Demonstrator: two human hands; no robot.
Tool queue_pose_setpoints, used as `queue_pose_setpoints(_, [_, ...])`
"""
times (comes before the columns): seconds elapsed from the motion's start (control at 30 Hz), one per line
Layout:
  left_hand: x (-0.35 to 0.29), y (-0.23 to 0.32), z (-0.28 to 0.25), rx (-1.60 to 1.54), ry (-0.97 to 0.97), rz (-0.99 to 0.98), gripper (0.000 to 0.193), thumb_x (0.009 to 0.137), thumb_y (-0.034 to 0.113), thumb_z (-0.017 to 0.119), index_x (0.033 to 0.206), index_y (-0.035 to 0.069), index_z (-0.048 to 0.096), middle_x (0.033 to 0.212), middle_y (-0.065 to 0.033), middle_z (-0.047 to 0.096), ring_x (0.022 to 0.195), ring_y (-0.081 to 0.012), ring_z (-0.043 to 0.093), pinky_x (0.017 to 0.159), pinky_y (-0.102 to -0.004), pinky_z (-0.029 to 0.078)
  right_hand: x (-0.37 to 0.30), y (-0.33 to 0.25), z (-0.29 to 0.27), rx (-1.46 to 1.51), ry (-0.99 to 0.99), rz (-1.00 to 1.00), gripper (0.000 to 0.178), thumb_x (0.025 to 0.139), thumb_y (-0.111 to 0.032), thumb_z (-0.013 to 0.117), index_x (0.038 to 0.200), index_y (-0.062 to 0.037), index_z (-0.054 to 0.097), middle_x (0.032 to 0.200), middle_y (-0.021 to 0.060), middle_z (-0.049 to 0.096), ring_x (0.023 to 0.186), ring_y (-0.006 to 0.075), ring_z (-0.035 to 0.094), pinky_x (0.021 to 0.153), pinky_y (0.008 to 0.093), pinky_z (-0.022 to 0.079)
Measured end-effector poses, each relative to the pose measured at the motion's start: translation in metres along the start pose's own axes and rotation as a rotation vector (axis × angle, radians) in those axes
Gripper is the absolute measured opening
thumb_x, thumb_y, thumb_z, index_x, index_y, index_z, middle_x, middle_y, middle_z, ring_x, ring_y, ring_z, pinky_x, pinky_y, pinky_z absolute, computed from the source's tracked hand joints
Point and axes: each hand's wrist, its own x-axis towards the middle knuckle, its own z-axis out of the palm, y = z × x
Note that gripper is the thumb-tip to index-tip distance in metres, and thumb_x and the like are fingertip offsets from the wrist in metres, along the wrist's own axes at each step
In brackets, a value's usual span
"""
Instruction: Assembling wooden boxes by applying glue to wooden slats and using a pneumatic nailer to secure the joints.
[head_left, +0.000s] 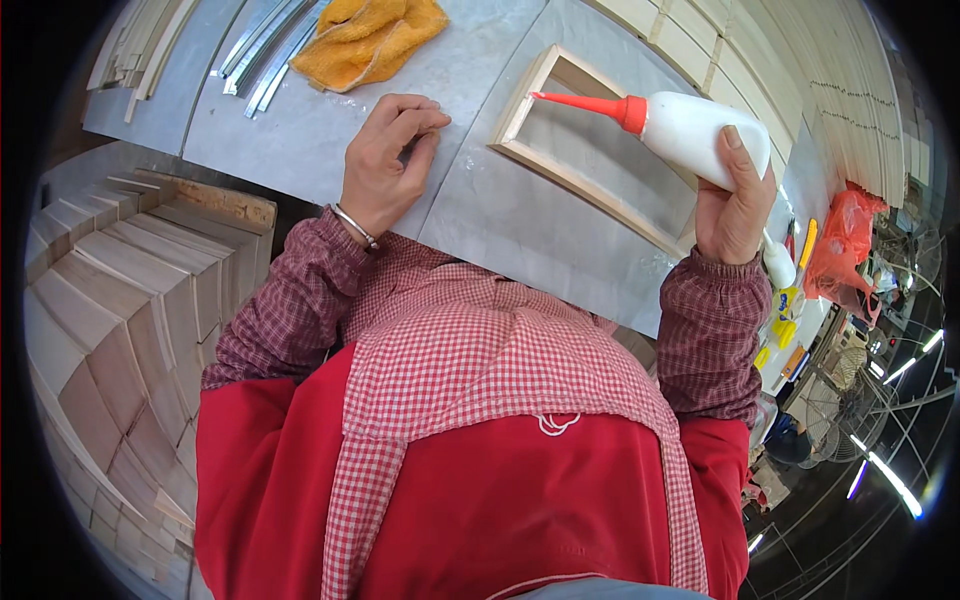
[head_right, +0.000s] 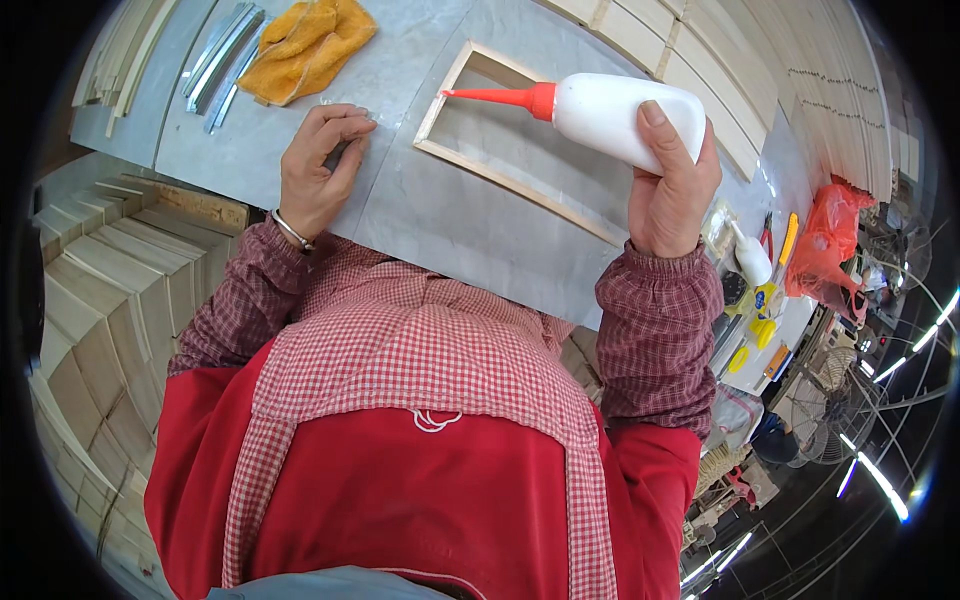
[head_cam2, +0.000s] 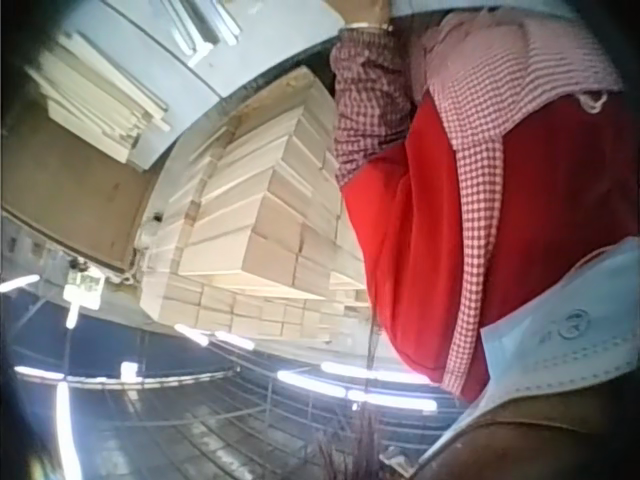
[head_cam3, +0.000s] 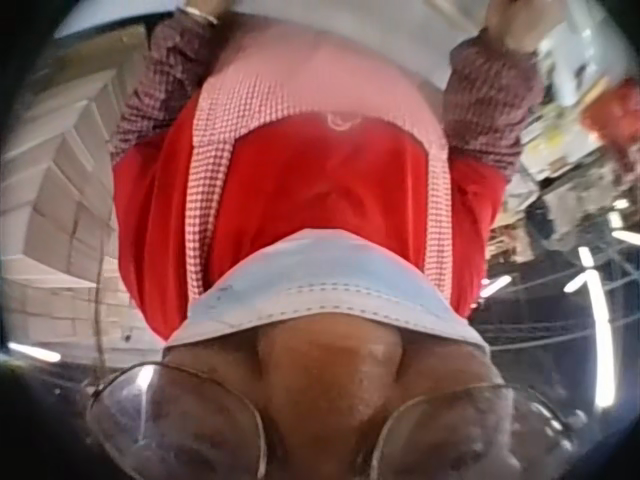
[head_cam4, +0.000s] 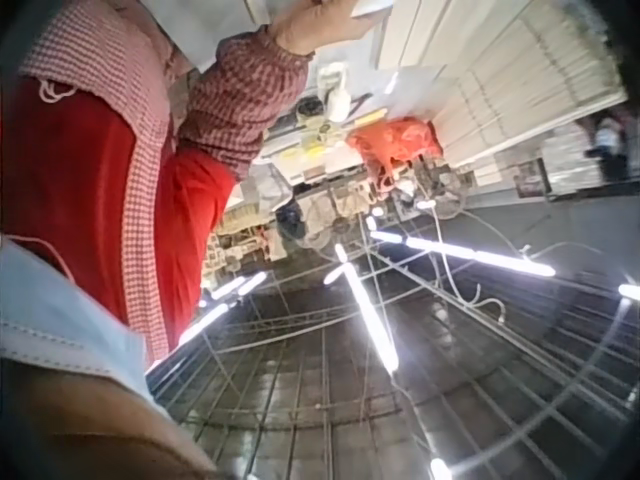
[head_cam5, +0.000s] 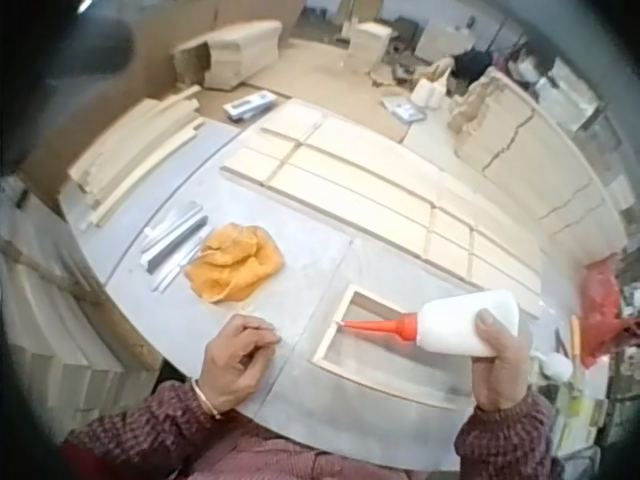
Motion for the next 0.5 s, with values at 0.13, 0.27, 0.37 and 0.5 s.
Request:
queue_pose_setpoints(0.13, [0.001, 0.001, -0.001, 0.012, -0.004, 0.007, 0.021, 0.076, -0.007, 0.059, 0.093, 0.003, 0.065, 0.102, -0.0052, 0.058, 0.074, -0.0128, 0.054, 0.064, -0.0206, 0.044, 0.014, -0.002, 0.002, -0.003, 0.013, -0.037, 0.047, 0.078, -0.015, 0.073, 0.113, 0.0048, 0.050, 0.102, 0.0163, 0.056, 0.091, 0.0250, 0.058, 0.081, 0.0305, 0.050])
queue_pose_setpoints(0.27, [0.001, 0.005, -0.002, 0.030, -0.018, 0.002, 0.021, 0.077, -0.008, 0.059, 0.094, 0.002, 0.065, 0.102, -0.0059, 0.058, 0.076, -0.0136, 0.055, 0.065, -0.0211, 0.045, 0.026, -0.005, 0.006, -0.011, 0.034, -0.075, 0.047, 0.077, -0.015, 0.074, 0.113, 0.0046, 0.050, 0.102, 0.0157, 0.056, 0.090, 0.0244, 0.059, 0.081, 0.0297, 0.050])
queue_pose_setpoints(0.37, [0.002, 0.007, -0.002, 0.018, -0.043, -0.052, 0.020, 0.077, -0.008, 0.059, 0.094, 0.002, 0.065, 0.102, -0.0064, 0.057, 0.078, -0.0146, 0.056, 0.066, -0.0216, 0.046, 0.032, -0.007, 0.008, -0.009, 0.047, -0.101, 0.047, 0.077, -0.015, 0.075, 0.113, 0.0044, 0.050, 0.102, 0.0155, 0.056, 0.089, 0.0243, 0.059, 0.080, 0.0292, 0.050])
queue_pose_setpoints(0.5, [0.002, 0.007, -0.002, 0.021, -0.048, -0.047, 0.020, 0.078, -0.008, 0.059, 0.094, 0.002, 0.065, 0.103, -0.0066, 0.057, 0.079, -0.0148, 0.056, 0.067, -0.0216, 0.046, 0.035, -0.006, 0.002, -0.002, 0.037, -0.110, 0.047, 0.077, -0.014, 0.074, 0.113, 0.0042, 0.051, 0.102, 0.0153, 0.057, 0.089, 0.0239, 0.059, 0.081, 0.0289, 0.050])
